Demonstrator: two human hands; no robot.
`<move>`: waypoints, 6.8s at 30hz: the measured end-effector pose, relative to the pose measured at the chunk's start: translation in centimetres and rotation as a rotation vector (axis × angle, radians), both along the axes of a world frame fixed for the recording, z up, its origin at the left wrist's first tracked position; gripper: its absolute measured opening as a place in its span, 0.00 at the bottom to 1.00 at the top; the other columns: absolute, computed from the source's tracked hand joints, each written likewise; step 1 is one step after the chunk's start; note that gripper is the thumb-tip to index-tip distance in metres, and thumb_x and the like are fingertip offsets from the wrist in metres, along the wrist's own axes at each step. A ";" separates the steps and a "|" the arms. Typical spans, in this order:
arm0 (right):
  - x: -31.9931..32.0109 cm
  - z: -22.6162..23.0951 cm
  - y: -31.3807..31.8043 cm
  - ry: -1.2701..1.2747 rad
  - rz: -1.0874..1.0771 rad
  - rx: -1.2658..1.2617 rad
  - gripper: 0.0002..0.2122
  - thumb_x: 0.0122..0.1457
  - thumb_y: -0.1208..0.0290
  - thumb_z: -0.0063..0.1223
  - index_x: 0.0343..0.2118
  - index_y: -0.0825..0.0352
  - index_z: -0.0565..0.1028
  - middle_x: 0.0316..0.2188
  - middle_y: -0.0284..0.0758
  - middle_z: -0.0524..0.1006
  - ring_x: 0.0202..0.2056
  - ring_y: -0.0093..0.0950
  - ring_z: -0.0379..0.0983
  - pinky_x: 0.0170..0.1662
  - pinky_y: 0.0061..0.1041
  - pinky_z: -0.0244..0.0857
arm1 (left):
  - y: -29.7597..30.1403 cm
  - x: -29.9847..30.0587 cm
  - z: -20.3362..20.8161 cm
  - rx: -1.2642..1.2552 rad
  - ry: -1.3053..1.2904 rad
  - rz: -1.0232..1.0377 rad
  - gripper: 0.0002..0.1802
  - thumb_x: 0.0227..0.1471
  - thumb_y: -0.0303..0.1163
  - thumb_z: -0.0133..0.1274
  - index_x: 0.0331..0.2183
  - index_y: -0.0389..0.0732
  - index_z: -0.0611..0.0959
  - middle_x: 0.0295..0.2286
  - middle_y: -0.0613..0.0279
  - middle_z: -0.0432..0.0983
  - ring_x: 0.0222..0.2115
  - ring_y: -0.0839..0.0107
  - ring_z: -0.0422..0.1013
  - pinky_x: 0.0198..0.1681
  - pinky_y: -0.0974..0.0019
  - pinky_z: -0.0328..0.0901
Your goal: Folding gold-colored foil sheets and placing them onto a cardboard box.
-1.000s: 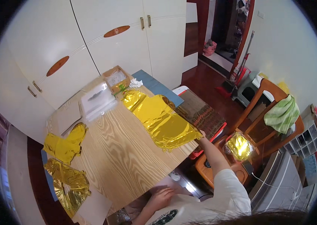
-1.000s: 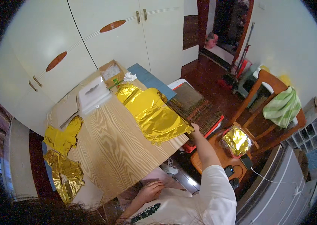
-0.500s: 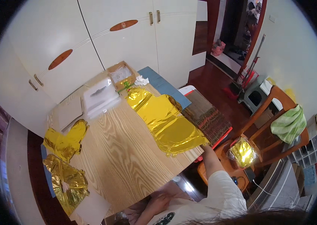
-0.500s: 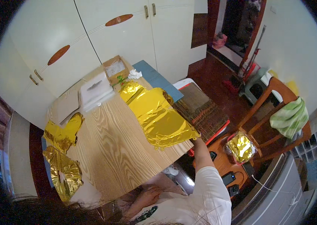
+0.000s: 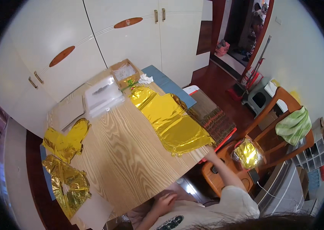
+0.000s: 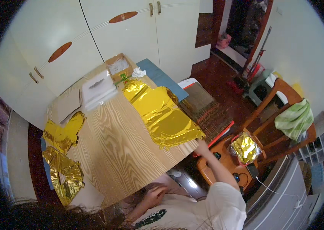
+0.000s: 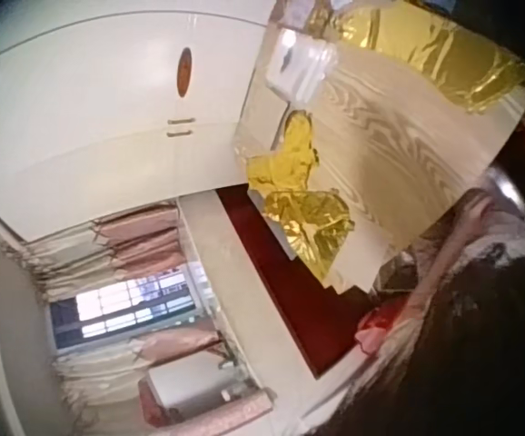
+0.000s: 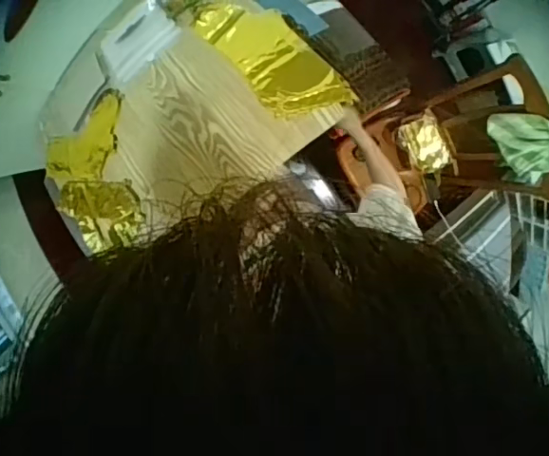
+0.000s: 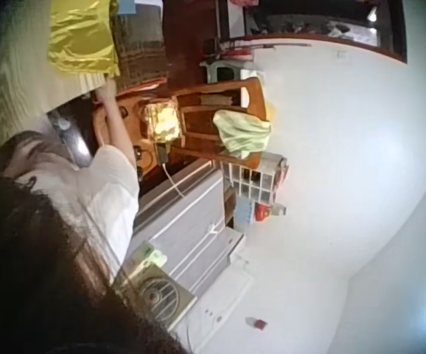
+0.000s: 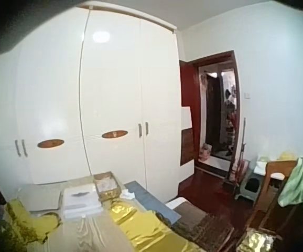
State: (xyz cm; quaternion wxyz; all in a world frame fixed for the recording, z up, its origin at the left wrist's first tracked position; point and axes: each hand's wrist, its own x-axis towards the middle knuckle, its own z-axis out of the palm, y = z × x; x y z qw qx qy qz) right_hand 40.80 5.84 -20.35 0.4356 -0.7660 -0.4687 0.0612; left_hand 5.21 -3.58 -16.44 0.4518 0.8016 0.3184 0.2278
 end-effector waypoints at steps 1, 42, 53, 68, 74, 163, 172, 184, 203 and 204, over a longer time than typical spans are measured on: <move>-2.8 1.6 -2.4 0.188 0.155 -0.069 0.09 0.51 0.67 0.56 0.24 0.69 0.77 0.21 0.36 0.77 0.25 0.31 0.75 0.31 0.30 0.69 | 0.2 0.6 0.6 -0.085 0.056 0.006 0.17 0.52 0.34 0.56 0.45 0.42 0.79 0.39 0.51 0.77 0.43 0.54 0.73 0.47 0.56 0.67; -50.9 13.9 10.3 -0.550 1.564 0.167 0.27 0.57 0.56 0.55 0.57 0.65 0.67 0.58 0.40 0.67 0.61 0.40 0.59 0.64 0.43 0.49 | -17.8 -38.4 -20.5 -0.854 -0.100 1.487 0.12 0.56 0.34 0.55 0.34 0.33 0.81 0.27 0.63 0.76 0.28 0.74 0.69 0.33 0.68 0.64; -53.0 13.8 11.1 -0.572 1.493 0.077 0.15 0.58 0.55 0.52 0.40 0.59 0.80 0.49 0.25 0.76 0.55 0.28 0.66 0.65 0.48 0.43 | -20.9 -43.8 -20.4 -0.421 -0.068 1.854 0.11 0.58 0.31 0.51 0.34 0.32 0.79 0.26 0.62 0.74 0.28 0.70 0.68 0.35 0.66 0.64; -56.5 22.8 11.0 -0.411 1.378 0.567 0.18 0.52 0.57 0.59 0.46 0.54 0.77 0.50 0.30 0.73 0.49 0.32 0.66 0.51 0.37 0.56 | 6.5 -36.9 15.6 0.808 0.614 1.278 0.15 0.46 0.32 0.60 0.38 0.38 0.80 0.33 0.52 0.77 0.36 0.53 0.72 0.40 0.54 0.66; -53.8 15.1 10.9 -0.460 1.387 0.221 0.31 0.61 0.50 0.47 0.64 0.57 0.57 0.61 0.40 0.62 0.63 0.40 0.53 0.64 0.46 0.44 | 8.9 -40.8 17.9 0.674 0.340 1.514 0.11 0.53 0.35 0.55 0.26 0.35 0.80 0.22 0.46 0.74 0.24 0.49 0.72 0.28 0.53 0.65; -67.1 19.6 21.7 -0.060 1.333 0.150 0.21 0.53 0.59 0.57 0.48 0.64 0.73 0.38 0.47 0.77 0.40 0.43 0.75 0.43 0.37 0.68 | -24.6 -40.1 20.1 0.318 0.647 1.808 0.08 0.53 0.30 0.54 0.31 0.34 0.78 0.20 0.48 0.74 0.21 0.52 0.74 0.25 0.58 0.65; -59.3 26.0 15.2 0.307 1.537 0.327 0.21 0.54 0.68 0.58 0.51 0.67 0.69 0.46 0.40 0.70 0.45 0.39 0.68 0.49 0.36 0.64 | -21.6 -34.9 27.5 0.411 0.092 1.219 0.09 0.50 0.29 0.59 0.27 0.31 0.81 0.18 0.58 0.74 0.17 0.80 0.66 0.20 0.72 0.59; -31.7 44.8 -2.9 0.693 2.385 1.124 0.23 0.62 0.55 0.49 0.60 0.51 0.65 0.55 0.30 0.68 0.51 0.35 0.66 0.46 0.42 0.59 | -4.5 -27.6 34.7 0.685 -0.191 0.714 0.13 0.42 0.36 0.64 0.26 0.34 0.83 0.18 0.58 0.76 0.17 0.68 0.72 0.22 0.69 0.66; -23.1 42.5 -6.3 0.331 1.933 1.655 0.15 0.68 0.60 0.36 0.49 0.62 0.69 0.39 0.35 0.70 0.41 0.30 0.69 0.48 0.37 0.66 | 28.6 -21.2 10.1 0.090 0.081 0.688 0.18 0.54 0.37 0.52 0.43 0.35 0.76 0.29 0.52 0.78 0.30 0.62 0.73 0.34 0.60 0.66; -22.2 41.7 -6.3 0.299 1.939 1.656 0.15 0.68 0.60 0.35 0.46 0.64 0.70 0.39 0.36 0.70 0.41 0.30 0.69 0.49 0.38 0.66 | 30.3 -20.7 8.8 0.128 0.130 0.699 0.20 0.53 0.38 0.52 0.44 0.35 0.76 0.30 0.49 0.78 0.32 0.58 0.75 0.36 0.58 0.67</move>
